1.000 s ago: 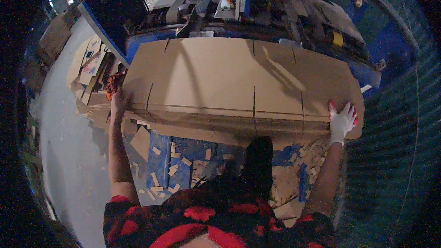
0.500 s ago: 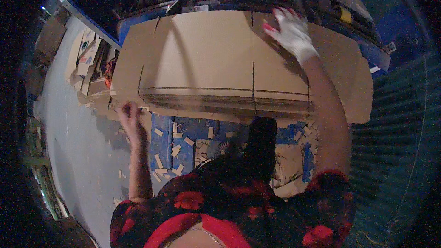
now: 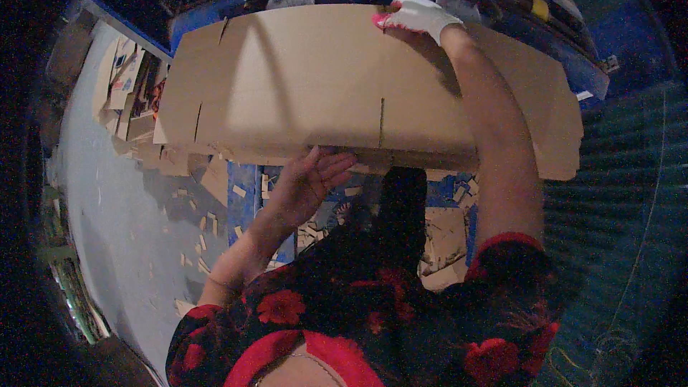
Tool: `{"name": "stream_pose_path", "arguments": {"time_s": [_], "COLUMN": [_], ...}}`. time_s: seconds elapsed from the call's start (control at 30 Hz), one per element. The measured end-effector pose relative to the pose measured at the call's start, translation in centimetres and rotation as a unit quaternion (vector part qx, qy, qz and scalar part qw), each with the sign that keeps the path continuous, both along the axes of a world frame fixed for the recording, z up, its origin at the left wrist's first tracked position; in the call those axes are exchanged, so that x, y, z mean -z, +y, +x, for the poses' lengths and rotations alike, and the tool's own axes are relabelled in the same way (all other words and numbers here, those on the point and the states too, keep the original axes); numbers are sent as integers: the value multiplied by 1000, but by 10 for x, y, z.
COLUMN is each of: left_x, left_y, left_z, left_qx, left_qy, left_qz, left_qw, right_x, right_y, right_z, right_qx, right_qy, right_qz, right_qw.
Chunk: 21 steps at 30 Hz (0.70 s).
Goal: The person repeatedly picks up flat cardboard sheets, folds them into box shapes, and places them into a blue machine that appears to seal or staple the edges. The person handles each box individually, aligning it on the machine before feeding it through. Finished boxes are stacked nearby.
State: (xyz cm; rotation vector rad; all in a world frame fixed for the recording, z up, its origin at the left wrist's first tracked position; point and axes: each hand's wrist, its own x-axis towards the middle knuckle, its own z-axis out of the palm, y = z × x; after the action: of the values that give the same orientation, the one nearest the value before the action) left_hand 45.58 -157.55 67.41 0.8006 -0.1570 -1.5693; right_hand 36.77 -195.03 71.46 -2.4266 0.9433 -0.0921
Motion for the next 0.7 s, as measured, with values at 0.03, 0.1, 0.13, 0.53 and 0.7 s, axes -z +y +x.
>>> {"name": "stream_pose_path", "arguments": {"time_s": [0.03,0.1,0.13,0.53,0.7], "left_x": [2,7,9,48,51], "left_y": [2,5,5,37,74], "left_z": [-4,-9,-11,-35,-30], "left_qx": [-18,-31,-26,146,266], "left_qy": [-6,-2,7,56,11], "left_qz": [-8,-28,-39,-12,-1], "left_qw": [1000,999,999,988,964], "right_x": [1,4,4,-20,-6], "right_y": [3,9,12,78,119], "right_z": [-1,-4,-5,-29,-71], "right_qx": [-8,-18,-13,37,-13], "right_qy": [-1,-11,-43,101,7], "right_qz": [-35,-116,-121,-46,-135], "right_qw": [999,993,992,993,991]}}
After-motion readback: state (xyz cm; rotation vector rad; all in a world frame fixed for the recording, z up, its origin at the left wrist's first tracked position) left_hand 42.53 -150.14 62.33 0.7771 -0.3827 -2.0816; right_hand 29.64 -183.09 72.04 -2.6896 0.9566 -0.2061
